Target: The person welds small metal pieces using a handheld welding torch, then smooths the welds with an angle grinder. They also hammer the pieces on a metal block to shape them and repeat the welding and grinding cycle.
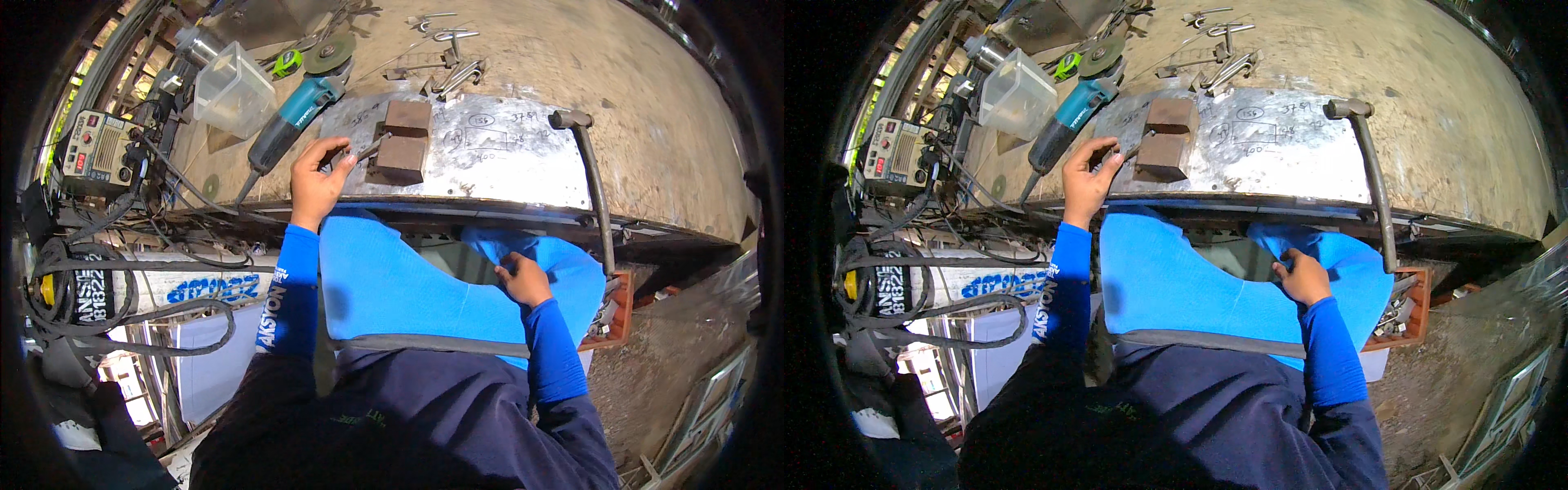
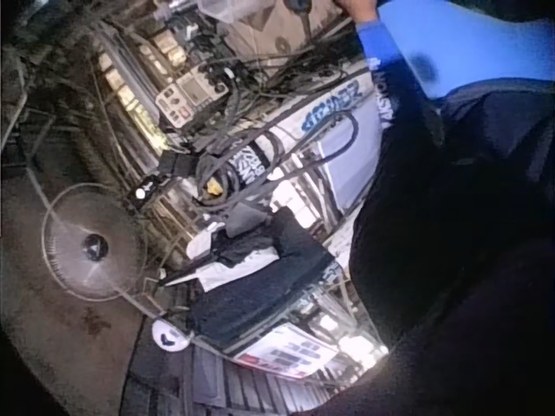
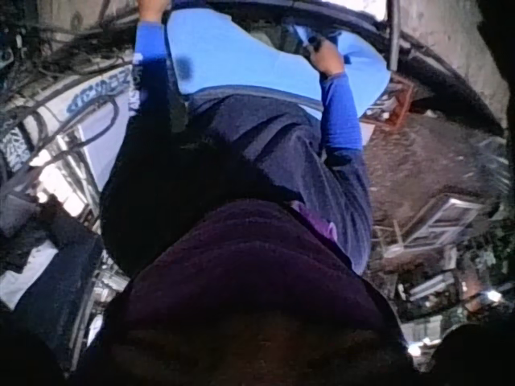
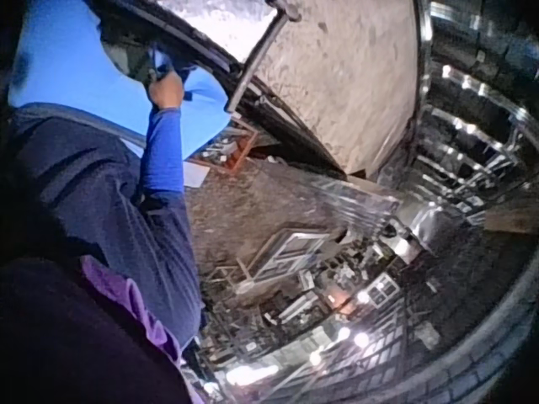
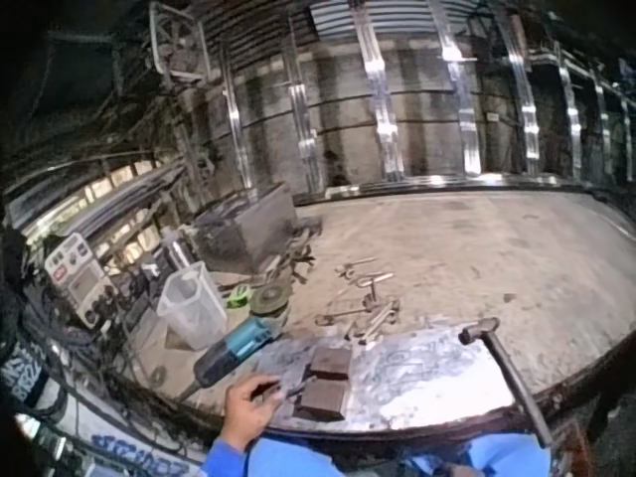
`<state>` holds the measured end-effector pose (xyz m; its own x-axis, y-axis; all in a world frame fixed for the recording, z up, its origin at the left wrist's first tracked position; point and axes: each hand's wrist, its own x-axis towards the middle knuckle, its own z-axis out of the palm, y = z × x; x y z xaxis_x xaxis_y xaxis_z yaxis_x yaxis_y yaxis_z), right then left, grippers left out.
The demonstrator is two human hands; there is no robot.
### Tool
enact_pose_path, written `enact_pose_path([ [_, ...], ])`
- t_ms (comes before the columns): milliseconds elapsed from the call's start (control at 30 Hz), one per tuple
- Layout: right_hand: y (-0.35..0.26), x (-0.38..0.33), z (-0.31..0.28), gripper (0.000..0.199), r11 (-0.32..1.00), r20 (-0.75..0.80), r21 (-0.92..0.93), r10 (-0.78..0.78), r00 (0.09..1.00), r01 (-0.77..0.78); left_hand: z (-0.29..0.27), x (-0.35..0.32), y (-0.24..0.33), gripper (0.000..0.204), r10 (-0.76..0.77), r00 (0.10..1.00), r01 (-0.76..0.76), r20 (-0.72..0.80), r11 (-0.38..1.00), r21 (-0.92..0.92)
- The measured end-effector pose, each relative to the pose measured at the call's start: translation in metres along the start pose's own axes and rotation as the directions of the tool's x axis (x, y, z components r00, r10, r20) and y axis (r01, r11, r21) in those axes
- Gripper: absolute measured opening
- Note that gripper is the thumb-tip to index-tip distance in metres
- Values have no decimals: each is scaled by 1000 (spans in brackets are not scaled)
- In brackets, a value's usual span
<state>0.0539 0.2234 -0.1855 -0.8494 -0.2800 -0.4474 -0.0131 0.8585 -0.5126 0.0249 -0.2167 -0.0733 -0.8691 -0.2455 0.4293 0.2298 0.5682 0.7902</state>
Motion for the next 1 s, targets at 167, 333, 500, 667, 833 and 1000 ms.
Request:
enact_pose_path([
  [167,2,3,3,36,1000,-24,14,-2,1000,3,0,4,2,28,0,1000,0,11,1000,21],
  [333,0,2,0,37,999,-24,51,-6,1000,7,1,4,-4,27,-6,1000,7,16,1000,-23],
  [500,-2,0,-2,37,998,-25,65,10,1000,-8,0,3,-8,26,14,1000,-14,12,1000,-12],
  [667,-5,0,-6,39,999,1,28,31,1000,-31,3,3,-4,26,4,1000,-4,7,1000,-28],
  [833,-3,0,-3,38,999,-2,31,14,1000,-13,1,3,-4,26,33,999,-33,-1,999,5],
  [1000,-4,2,-4,39,999,15,23,38,999,-38,1,2,-3,26,19,1000,-19,-10,1000,19],
])
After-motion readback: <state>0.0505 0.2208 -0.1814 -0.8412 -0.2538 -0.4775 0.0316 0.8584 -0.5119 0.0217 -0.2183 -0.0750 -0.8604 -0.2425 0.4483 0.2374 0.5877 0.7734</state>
